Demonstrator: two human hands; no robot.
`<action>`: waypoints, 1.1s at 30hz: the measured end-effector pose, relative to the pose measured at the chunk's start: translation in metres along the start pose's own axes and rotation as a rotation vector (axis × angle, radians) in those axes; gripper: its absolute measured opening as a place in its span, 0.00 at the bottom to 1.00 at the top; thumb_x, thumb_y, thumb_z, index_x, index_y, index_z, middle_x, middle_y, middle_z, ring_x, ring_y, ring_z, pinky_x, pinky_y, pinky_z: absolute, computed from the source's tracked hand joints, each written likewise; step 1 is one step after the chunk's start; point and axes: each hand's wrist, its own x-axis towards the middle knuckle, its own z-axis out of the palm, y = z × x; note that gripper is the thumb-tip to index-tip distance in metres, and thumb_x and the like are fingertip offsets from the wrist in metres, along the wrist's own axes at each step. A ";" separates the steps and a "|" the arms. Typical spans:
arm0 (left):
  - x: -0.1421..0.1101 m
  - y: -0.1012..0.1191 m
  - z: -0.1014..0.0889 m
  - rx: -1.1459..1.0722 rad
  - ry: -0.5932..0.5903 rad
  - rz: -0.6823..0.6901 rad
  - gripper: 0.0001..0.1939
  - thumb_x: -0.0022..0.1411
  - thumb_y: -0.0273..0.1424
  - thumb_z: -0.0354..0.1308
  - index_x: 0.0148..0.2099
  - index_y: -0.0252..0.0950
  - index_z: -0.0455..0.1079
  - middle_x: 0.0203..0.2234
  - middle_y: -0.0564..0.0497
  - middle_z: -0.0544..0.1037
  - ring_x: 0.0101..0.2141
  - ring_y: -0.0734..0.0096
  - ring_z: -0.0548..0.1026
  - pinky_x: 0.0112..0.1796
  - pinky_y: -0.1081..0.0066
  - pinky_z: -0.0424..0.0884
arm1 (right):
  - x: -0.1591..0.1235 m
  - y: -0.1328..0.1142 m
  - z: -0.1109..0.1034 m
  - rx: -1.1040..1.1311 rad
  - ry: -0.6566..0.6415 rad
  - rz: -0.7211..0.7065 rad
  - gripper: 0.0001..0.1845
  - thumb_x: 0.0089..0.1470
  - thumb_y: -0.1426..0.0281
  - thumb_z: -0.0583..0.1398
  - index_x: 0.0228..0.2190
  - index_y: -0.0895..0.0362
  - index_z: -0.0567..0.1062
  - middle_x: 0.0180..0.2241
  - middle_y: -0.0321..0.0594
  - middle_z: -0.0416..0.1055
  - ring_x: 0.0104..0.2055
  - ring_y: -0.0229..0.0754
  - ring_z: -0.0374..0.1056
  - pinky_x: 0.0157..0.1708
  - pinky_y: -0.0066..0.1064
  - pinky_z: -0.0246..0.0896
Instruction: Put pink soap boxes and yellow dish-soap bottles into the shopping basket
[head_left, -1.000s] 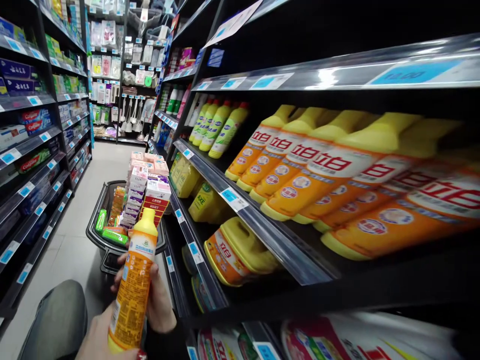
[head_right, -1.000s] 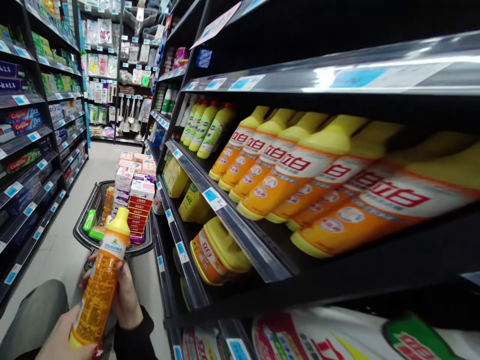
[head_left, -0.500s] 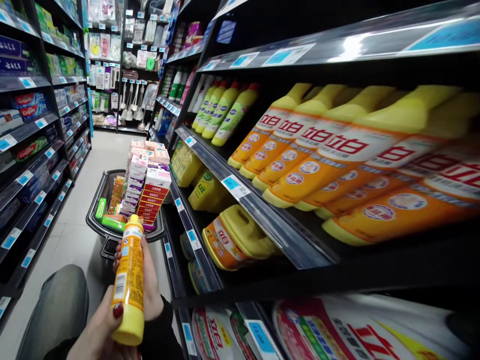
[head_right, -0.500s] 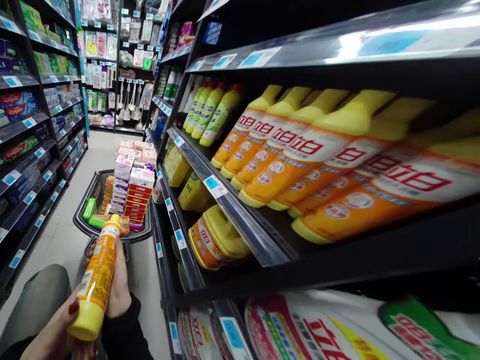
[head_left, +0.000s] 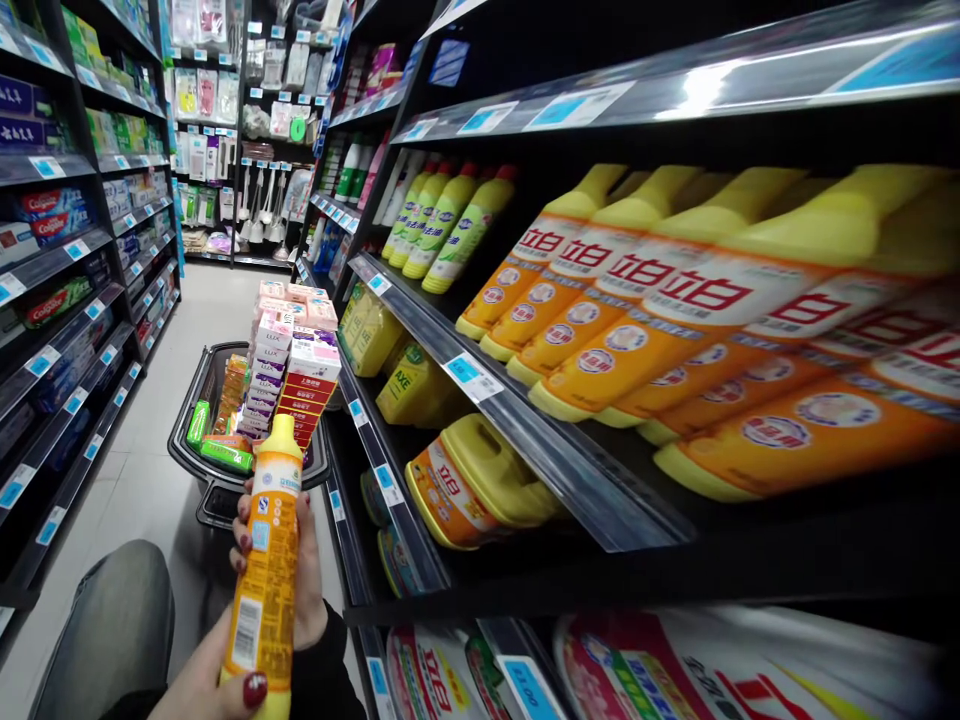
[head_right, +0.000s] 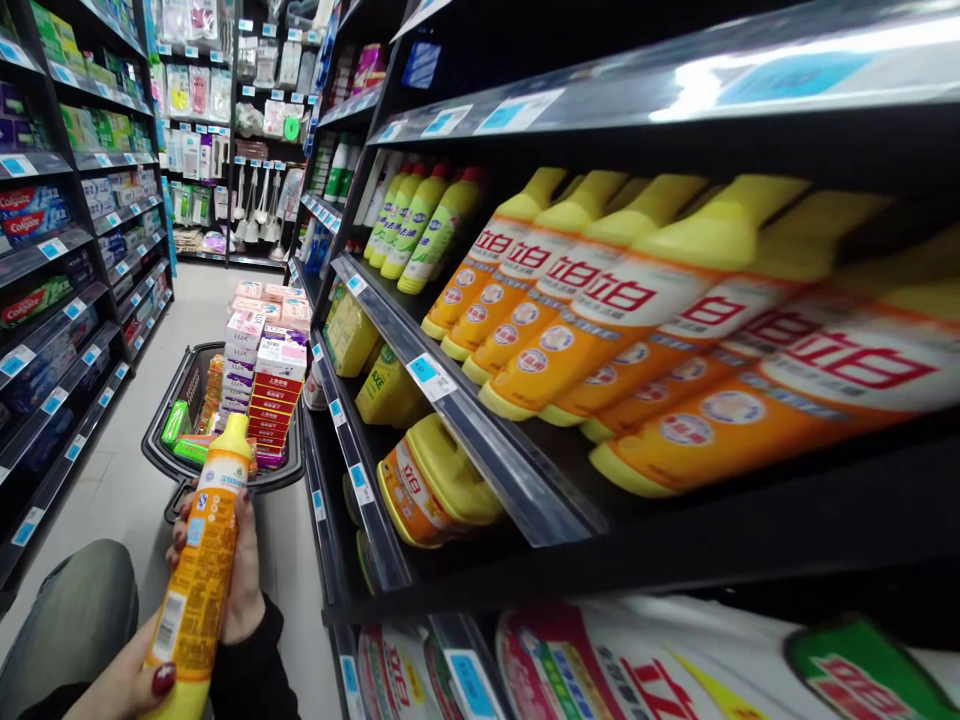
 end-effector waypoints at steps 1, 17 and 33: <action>-0.001 -0.001 0.001 0.021 -0.005 -0.007 0.42 0.43 0.49 0.67 0.56 0.32 0.64 0.48 0.41 0.74 0.52 0.50 0.69 0.54 0.60 0.60 | -0.002 -0.001 -0.001 -0.018 -0.055 -0.008 0.29 0.43 0.48 0.64 0.36 0.60 0.72 0.26 0.36 0.71 0.21 0.32 0.65 0.18 0.23 0.62; 0.008 -0.005 -0.002 0.371 0.125 -0.105 0.28 0.43 0.35 0.69 0.48 0.36 0.68 0.36 0.45 0.78 0.37 0.57 0.74 0.39 0.65 0.68 | 0.007 0.008 -0.015 -0.032 -0.204 -0.197 0.32 0.36 0.41 0.62 0.31 0.55 0.74 0.26 0.36 0.66 0.22 0.35 0.60 0.20 0.27 0.56; 0.002 -0.004 0.008 1.103 0.681 0.165 0.26 0.46 0.34 0.64 0.49 0.42 0.63 0.38 0.43 0.78 0.35 0.48 0.77 0.36 0.63 0.66 | 0.008 -0.002 -0.015 -0.057 -0.014 -0.238 0.32 0.42 0.40 0.59 0.33 0.57 0.72 0.24 0.33 0.67 0.21 0.34 0.63 0.19 0.25 0.59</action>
